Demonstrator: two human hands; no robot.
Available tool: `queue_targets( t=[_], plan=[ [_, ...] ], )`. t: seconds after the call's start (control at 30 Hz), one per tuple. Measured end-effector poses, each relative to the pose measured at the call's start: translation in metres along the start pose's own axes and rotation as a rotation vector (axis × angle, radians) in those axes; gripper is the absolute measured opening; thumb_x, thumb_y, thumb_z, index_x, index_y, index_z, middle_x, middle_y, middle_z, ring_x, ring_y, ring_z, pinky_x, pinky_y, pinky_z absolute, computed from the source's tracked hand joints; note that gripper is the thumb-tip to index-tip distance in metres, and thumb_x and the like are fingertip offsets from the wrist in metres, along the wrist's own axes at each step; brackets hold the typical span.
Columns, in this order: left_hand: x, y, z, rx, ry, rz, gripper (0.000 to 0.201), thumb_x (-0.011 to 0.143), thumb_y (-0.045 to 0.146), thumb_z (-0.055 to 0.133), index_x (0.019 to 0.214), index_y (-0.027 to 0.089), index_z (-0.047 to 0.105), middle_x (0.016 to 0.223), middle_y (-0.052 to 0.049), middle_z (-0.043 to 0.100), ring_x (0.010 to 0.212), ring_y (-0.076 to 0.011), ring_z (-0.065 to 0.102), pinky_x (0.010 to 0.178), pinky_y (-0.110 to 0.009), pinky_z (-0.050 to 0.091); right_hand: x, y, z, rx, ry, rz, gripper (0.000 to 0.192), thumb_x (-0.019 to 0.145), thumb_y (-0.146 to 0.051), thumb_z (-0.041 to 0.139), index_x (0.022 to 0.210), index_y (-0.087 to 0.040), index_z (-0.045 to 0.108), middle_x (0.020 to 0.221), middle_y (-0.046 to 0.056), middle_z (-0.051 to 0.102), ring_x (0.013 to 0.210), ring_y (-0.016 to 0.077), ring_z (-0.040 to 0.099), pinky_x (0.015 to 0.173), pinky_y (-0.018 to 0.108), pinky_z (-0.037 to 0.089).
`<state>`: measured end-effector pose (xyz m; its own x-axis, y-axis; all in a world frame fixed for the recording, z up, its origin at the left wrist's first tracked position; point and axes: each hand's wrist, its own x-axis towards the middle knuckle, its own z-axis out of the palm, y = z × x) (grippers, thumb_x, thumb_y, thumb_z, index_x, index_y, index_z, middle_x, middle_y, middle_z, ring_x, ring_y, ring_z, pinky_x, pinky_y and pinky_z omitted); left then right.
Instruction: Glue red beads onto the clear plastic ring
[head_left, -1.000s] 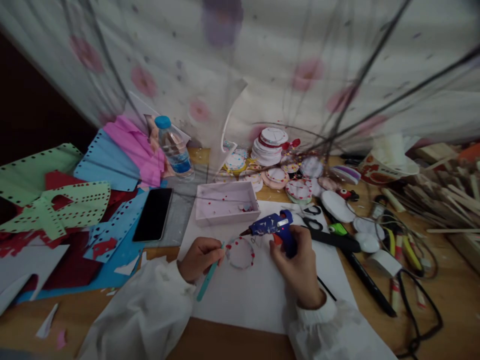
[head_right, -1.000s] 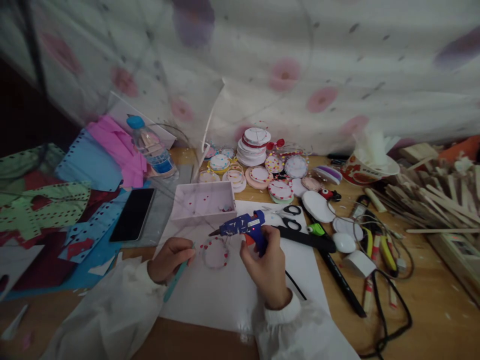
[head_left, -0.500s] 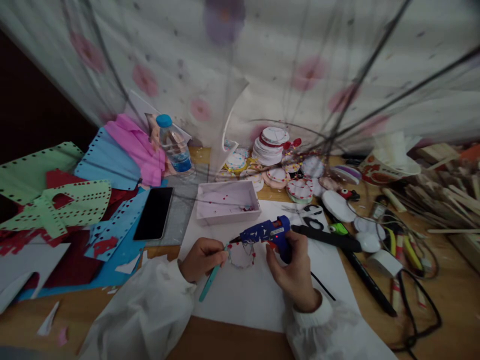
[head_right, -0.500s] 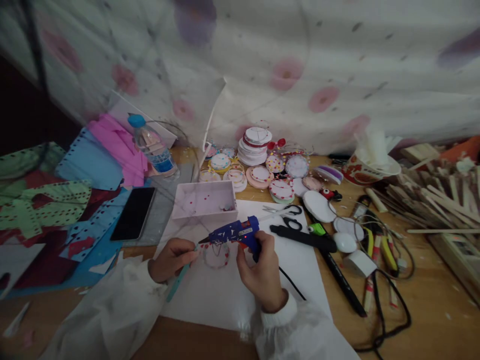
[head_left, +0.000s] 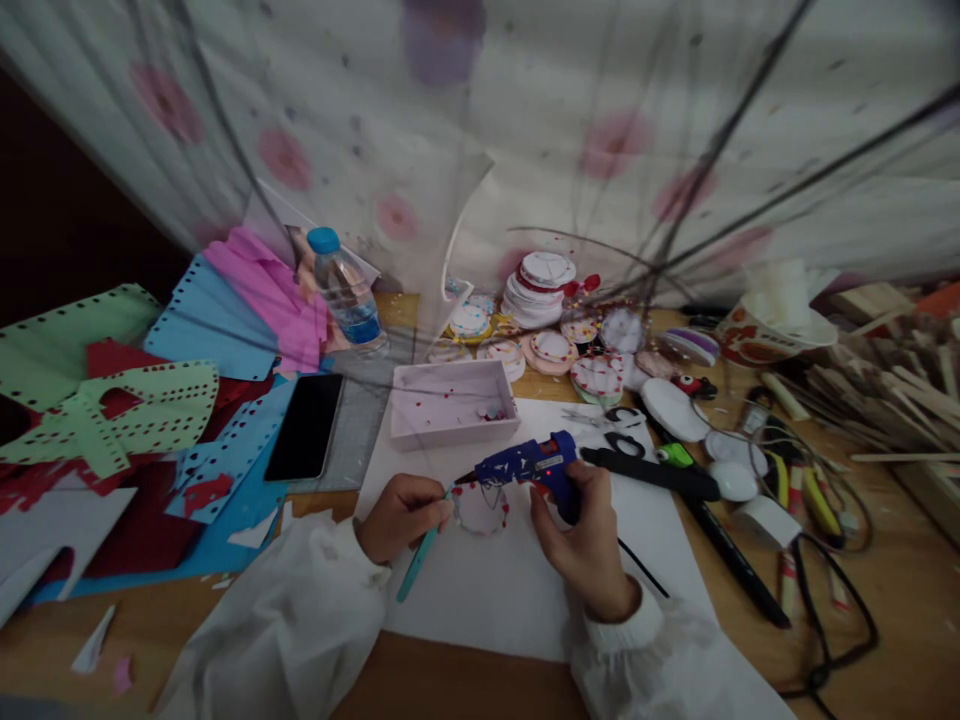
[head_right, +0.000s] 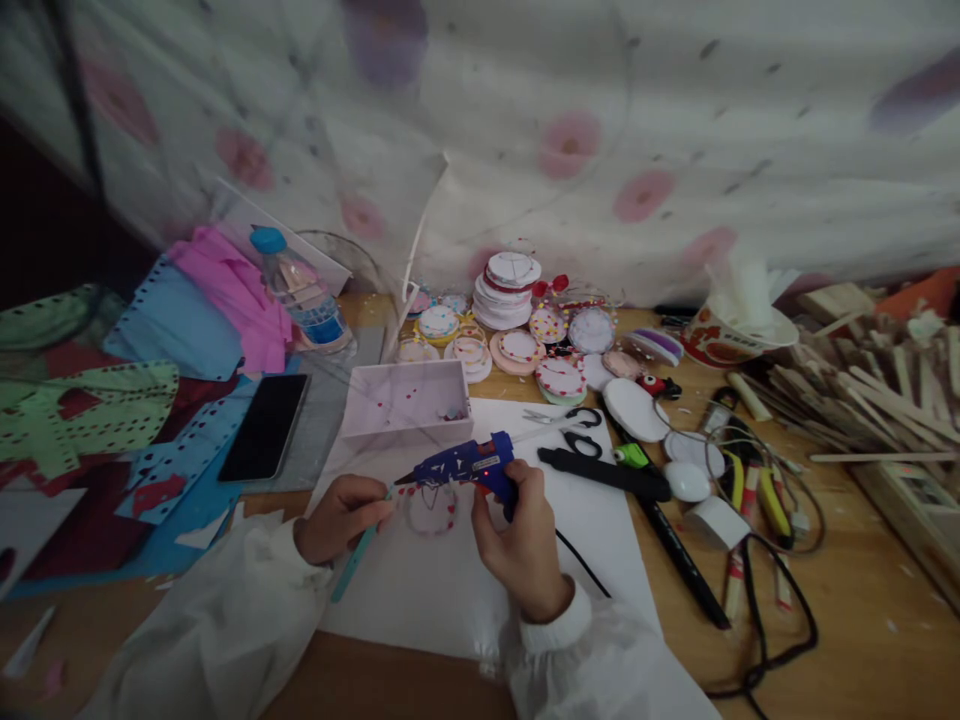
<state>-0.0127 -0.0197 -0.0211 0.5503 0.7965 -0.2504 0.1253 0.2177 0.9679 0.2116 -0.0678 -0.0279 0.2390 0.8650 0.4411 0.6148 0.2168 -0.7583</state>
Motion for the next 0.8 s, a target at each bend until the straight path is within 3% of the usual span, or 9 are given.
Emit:
queue_targets(
  t=[0.8],
  plan=[
    [-0.0002, 0.0025, 0.0004, 0.044, 0.006, 0.027, 0.034, 0.075, 0.037, 0.056, 0.050, 0.016, 0.050, 0.034, 0.008, 0.032, 0.029, -0.0045, 0.030, 0.030, -0.015, 0.021, -0.0005, 0.0004, -0.0005, -0.040, 0.006, -0.038, 0.032, 0.078, -0.023, 0.059, 0.103, -0.023, 0.040, 0.086, 0.002, 0.053, 0.062, 0.0131, 0.054, 0.053, 0.026, 0.048]
  ],
)
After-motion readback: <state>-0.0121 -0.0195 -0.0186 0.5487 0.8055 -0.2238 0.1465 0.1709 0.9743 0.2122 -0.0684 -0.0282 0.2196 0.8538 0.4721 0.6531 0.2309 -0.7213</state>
